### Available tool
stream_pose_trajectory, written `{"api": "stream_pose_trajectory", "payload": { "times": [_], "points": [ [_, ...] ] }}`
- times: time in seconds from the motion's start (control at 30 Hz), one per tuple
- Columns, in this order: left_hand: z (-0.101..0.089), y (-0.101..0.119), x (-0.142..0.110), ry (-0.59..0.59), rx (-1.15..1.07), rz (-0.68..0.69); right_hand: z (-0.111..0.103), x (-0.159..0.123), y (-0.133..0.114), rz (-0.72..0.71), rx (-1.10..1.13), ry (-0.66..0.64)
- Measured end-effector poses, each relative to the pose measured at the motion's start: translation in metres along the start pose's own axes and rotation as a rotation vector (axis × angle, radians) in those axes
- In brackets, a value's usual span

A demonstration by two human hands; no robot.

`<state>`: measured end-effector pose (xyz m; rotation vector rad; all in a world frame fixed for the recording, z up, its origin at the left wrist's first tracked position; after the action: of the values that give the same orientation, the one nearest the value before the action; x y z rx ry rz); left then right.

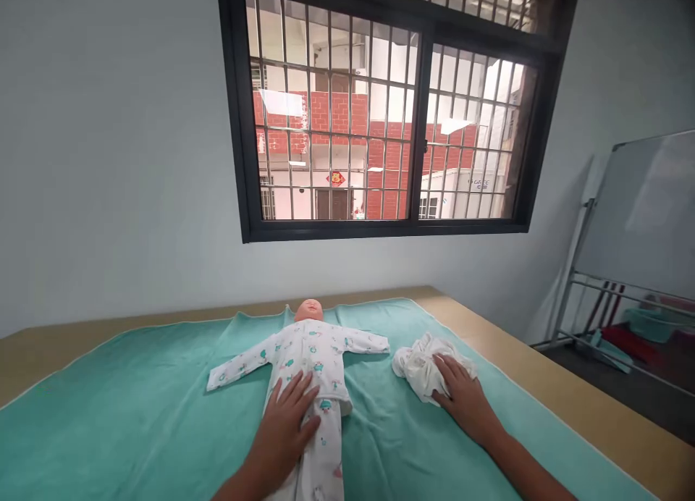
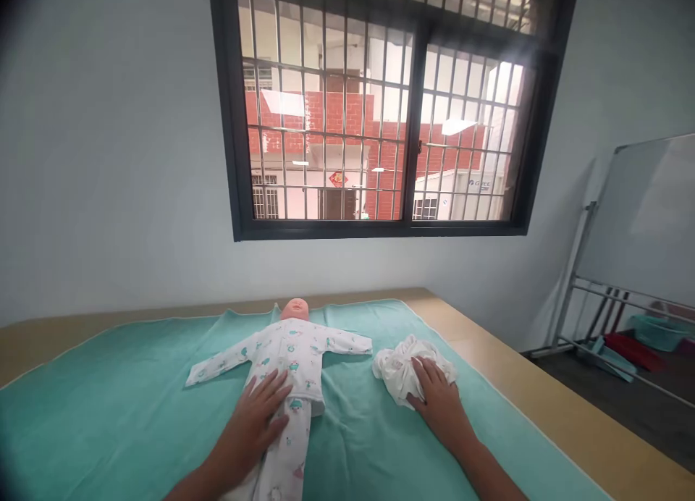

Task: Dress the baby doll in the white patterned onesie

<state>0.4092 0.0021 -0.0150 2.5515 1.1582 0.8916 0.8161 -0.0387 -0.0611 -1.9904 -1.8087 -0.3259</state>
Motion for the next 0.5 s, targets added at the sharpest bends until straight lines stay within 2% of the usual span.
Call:
{"api": "stream_pose_trajectory", "payload": {
  "times": [0.13, 0.3, 0.4, 0.5],
  "points": [
    [0.007, -0.016, -0.011, 0.125, -0.079, -0.035, -0.024, 0.002, 0.03, 0.028, 0.109, 0.17],
    [0.005, -0.029, -0.016, 0.25, -0.185, 0.008, -0.037, -0.008, 0.084, 0.222, 0.246, 0.364],
    [0.002, -0.033, -0.016, 0.294, -0.231, -0.001, -0.043, -0.017, 0.099, 0.299, 0.37, 0.413],
    [-0.004, -0.032, -0.018, 0.358, -0.305, -0.031, -0.052, -0.027, 0.098, 0.42, 0.447, 0.445]
  ]
}}
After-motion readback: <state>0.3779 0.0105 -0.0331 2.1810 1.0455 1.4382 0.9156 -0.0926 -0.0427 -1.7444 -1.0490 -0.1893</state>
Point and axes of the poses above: each hand's wrist, its own x-axis towards the middle knuckle, its own z-axis out of the palm, y = z × x, the point moved 8 cm from there along x, towards the middle knuckle, and after that the axes turned 1 degree about z, right-handed, at the moved point
